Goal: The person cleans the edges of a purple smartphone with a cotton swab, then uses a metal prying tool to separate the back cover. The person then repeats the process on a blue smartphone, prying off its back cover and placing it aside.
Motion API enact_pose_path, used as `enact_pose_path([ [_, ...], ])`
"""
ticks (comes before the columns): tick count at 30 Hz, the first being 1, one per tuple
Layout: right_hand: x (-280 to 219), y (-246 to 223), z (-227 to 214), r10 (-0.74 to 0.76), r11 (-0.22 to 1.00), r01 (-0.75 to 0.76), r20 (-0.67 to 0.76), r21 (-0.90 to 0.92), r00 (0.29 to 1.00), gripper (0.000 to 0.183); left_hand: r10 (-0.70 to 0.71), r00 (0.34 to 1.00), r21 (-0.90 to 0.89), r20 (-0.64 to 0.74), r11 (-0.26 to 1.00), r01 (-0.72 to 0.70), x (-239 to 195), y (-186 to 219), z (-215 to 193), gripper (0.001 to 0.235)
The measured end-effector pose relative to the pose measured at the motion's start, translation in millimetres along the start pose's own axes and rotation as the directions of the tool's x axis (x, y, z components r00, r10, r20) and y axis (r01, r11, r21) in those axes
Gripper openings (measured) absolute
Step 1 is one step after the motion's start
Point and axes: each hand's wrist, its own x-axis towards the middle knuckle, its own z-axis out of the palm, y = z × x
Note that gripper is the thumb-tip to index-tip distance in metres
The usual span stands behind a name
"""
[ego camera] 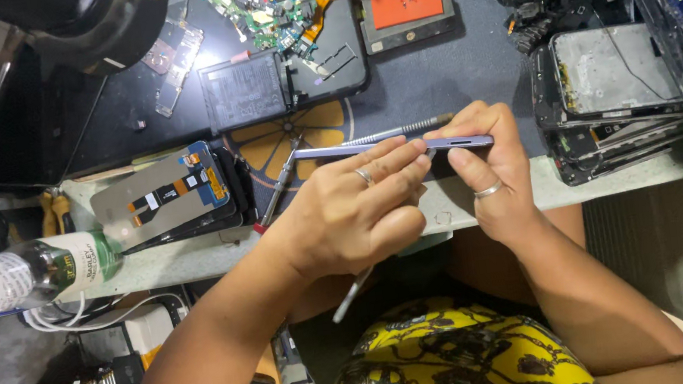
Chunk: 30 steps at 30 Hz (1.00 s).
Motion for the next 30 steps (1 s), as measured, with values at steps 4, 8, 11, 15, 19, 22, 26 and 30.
enact_pose_path([
  [4, 0, -2, -1, -0.006, 1.0, 0.006, 0.008, -0.017, 1.0, 0.017, -0.005, 1.0, -0.065, -0.014, 0.998, 0.004, 3, -7, -2, 0.02],
  [8, -2, -2, -1, 0.004, 1.0, -0.004, 0.009, -0.002, 1.0, 0.017, 0.013, 0.998, -0.067, -0.055, 0.998, -0.017, 3, -12, 1, 0.022],
  [11, -3, 0, -1, -0.007, 1.0, 0.007, 0.007, 0.027, 1.0, 0.017, 0.036, 0.999, -0.109, -0.037, 0.993, -0.04, 5, -13, 7, 0.02],
  [15, -4, 2, 1, -0.009, 1.0, 0.009, -0.026, 0.005, 1.0, 0.016, 0.055, 0.996, -0.062, -0.067, 0.996, -0.059, 9, -13, 7, 0.021],
  [19, -4, 2, 2, -0.003, 0.999, 0.005, -0.044, 0.04, 0.999, 0.016, 0.01, 0.998, -0.048, -0.054, 0.999, -0.013, 8, -5, 6, 0.022],
  [22, -4, 4, 2, 0.005, 0.998, -0.002, -0.048, 0.07, 0.999, 0.018, -0.004, 1.0, -0.028, -0.026, 1.0, 0.003, 4, -3, 4, 0.019],
  [26, -4, 4, 2, -0.005, 0.999, 0.007, -0.054, 0.044, 0.999, 0.02, -0.028, 0.999, 0.008, -0.027, 1.0, 0.028, 1, 3, 1, 0.02],
  [30, -3, 6, 2, 0.005, 0.997, -0.001, -0.054, 0.081, 0.999, 0.02, -0.057, 0.998, 0.035, -0.021, 0.998, 0.057, -2, 6, -9, 0.02],
])
